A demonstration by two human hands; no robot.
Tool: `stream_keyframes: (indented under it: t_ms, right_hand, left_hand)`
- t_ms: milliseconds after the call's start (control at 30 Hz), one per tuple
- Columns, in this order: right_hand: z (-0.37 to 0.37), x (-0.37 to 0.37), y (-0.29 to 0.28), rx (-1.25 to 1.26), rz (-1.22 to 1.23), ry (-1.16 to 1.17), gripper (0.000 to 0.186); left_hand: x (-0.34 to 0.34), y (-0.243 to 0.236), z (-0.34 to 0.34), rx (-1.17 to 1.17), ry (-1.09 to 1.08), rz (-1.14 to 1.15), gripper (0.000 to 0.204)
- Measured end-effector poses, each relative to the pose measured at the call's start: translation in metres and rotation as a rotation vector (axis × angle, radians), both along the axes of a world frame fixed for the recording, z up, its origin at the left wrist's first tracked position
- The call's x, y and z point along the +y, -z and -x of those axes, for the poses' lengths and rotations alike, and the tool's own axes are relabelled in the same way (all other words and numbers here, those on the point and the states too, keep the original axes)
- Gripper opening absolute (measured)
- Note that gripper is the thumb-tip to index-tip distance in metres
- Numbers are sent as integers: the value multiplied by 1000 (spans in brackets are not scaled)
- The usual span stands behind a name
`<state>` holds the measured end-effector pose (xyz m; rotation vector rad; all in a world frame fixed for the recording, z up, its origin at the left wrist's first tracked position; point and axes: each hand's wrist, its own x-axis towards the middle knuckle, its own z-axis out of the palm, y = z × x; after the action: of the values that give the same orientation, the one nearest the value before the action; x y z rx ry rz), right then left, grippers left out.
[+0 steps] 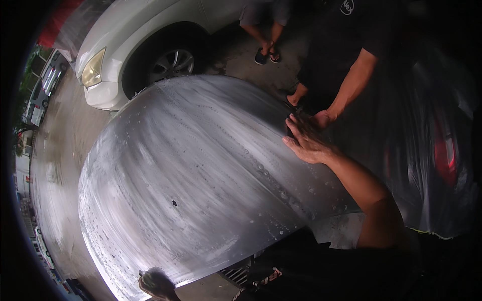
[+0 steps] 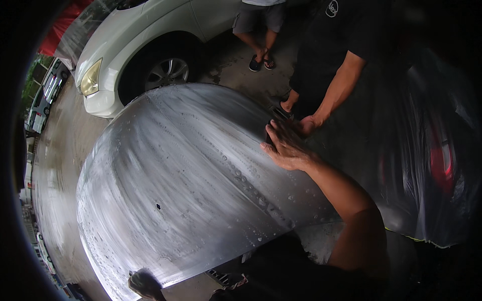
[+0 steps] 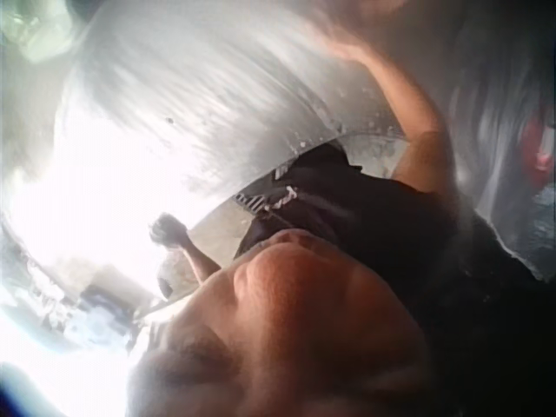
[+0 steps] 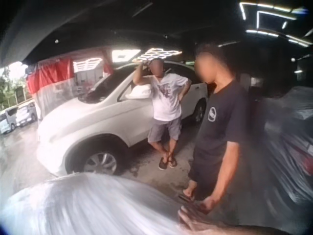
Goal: The person sands a large curved car hood with a sanding block in their right hand while wiping the surface with a green cloth in their left hand. They repeatedly rub the hood in circular and linear motions, occasionally pausing to wipe away residue.
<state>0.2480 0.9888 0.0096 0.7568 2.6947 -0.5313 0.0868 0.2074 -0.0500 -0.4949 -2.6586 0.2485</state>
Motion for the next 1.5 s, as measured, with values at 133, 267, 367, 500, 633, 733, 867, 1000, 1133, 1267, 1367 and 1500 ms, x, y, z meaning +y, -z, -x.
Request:
stream_keyframes:
  t_ms: [133, 267, 367, 500, 633, 733, 867, 1000, 1133, 1267, 1367, 1500]
  right_hand:
    - [120, 25, 4, 44, 105, 45, 106]
    - [213, 61, 18, 108, 143, 182, 111]
    - [195, 56, 26, 153, 147, 216, 111]
    - [56, 23, 6, 77, 202, 187, 111]
    - [-55, -22, -24, 89, 216, 2, 108]
    - [-64, -32, -20, 178, 87, -215, 109]
    - [99, -15, -6, 115, 118, -254, 119]
    - [290, 2, 3, 79, 10, -196, 123]
    - [350, 2, 6, 110, -63, -154, 119]
    - [242, -41, 3, 135, -140, -480, 116]
    - [138, -73, -7, 117, -155, -705, 120]
    - [172, -68, -9, 106, -143, -698, 119]
  left_hand:
    - [33, -30, -7, 28, -32, -342, 46]
    - [52, -39, 1, 38, -220, -480, 56]
    - [56, -47, 2, 57, -246, -444, 54]
    - [56, -49, -9, 43, -326, -475, 52]
    - [57, -46, -8, 56, -218, -458, 51]
    - [59, -42, -6, 56, -225, -439, 50]
    - [50, -49, -16, 94, -201, -388, 46]
    - [49, -53, -5, 101, -117, -412, 42]
    - [69, -57, 6, 84, -108, -362, 42]
    - [57, -57, -12, 44, -139, -396, 46]
    - [51, -60, -17, 77, -143, -423, 44]
    - [59, -53, -11, 82, -134, -417, 41]
